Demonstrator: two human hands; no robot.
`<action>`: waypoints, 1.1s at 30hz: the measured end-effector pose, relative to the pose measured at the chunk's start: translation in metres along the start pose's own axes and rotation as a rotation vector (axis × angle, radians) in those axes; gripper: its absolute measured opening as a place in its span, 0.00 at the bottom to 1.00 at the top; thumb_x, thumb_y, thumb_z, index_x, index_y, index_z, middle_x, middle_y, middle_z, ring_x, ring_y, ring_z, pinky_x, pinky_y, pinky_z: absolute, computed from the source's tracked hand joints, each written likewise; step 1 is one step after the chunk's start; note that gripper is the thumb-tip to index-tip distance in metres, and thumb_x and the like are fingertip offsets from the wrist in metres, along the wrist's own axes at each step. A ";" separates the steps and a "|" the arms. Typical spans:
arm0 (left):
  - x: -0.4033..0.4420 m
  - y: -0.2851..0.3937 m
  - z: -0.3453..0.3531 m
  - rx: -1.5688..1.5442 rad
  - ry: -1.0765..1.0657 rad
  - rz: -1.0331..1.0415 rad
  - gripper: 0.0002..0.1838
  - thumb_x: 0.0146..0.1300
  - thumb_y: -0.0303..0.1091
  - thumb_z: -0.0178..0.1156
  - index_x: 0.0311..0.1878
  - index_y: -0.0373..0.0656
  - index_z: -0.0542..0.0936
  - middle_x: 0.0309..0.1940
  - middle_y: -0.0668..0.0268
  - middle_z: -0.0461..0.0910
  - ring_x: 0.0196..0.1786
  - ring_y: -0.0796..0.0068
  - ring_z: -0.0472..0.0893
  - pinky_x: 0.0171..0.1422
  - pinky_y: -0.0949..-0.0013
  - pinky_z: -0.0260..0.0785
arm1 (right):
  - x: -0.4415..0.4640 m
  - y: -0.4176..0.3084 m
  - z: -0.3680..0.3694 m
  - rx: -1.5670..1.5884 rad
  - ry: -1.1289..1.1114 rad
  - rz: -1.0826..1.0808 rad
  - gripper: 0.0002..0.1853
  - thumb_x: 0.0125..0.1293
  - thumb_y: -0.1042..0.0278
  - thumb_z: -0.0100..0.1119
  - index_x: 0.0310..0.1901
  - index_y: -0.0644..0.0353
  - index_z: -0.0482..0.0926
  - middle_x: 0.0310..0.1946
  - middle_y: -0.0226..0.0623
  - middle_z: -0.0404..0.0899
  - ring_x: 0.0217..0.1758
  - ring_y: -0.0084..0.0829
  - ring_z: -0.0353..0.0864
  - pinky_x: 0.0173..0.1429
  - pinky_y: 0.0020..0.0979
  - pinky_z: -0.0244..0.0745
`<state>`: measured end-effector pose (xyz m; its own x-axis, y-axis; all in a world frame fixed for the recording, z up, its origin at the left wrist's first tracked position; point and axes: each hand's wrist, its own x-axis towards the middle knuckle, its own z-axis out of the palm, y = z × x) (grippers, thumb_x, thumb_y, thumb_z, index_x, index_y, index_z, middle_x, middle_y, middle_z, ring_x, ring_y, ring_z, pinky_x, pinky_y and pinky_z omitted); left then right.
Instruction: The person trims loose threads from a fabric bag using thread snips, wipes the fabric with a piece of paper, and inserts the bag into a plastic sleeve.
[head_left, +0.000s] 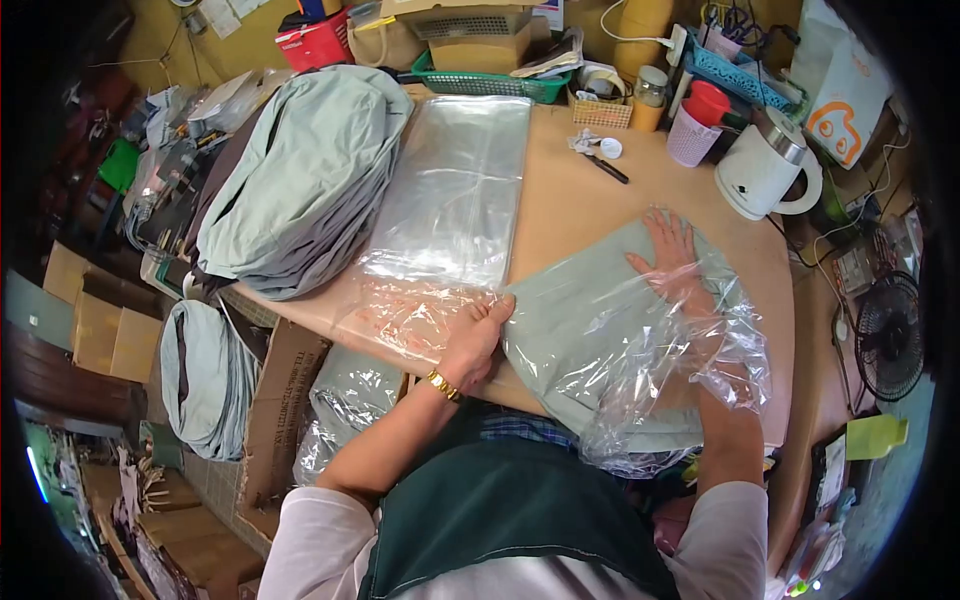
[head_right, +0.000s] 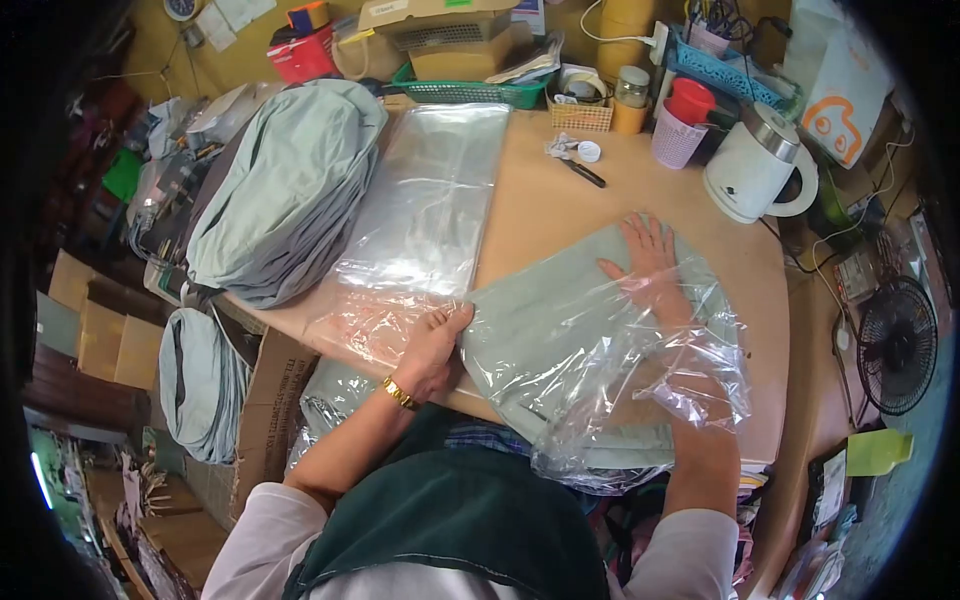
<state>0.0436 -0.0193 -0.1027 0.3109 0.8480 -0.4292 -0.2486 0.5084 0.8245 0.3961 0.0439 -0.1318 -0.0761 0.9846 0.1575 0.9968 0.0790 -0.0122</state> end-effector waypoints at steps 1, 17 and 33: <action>0.000 0.001 -0.001 0.041 -0.024 0.063 0.16 0.73 0.38 0.59 0.52 0.33 0.81 0.37 0.66 0.86 0.35 0.83 0.81 0.40 0.75 0.73 | 0.002 0.002 -0.001 0.007 -0.041 0.010 0.45 0.64 0.33 0.55 0.74 0.57 0.59 0.78 0.44 0.52 0.81 0.51 0.45 0.81 0.59 0.37; -0.013 0.096 -0.036 0.349 -0.157 0.280 0.12 0.68 0.37 0.64 0.45 0.37 0.84 0.37 0.71 0.85 0.40 0.85 0.79 0.49 0.77 0.72 | -0.103 -0.074 -0.155 1.182 -0.655 -0.132 0.42 0.72 0.38 0.50 0.78 0.55 0.52 0.74 0.51 0.60 0.75 0.49 0.64 0.77 0.54 0.55; -0.053 0.048 -0.143 0.322 0.251 0.326 0.12 0.68 0.42 0.65 0.41 0.43 0.84 0.25 0.73 0.82 0.20 0.86 0.74 0.22 0.78 0.63 | -0.038 -0.106 -0.179 1.453 0.471 0.304 0.09 0.71 0.68 0.58 0.38 0.63 0.84 0.25 0.25 0.79 0.26 0.15 0.69 0.31 0.22 0.65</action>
<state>-0.1158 -0.0186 -0.0935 0.0252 0.9845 -0.1738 0.0111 0.1735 0.9848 0.2979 -0.0302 0.0398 0.4086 0.8769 0.2533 0.0731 0.2452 -0.9667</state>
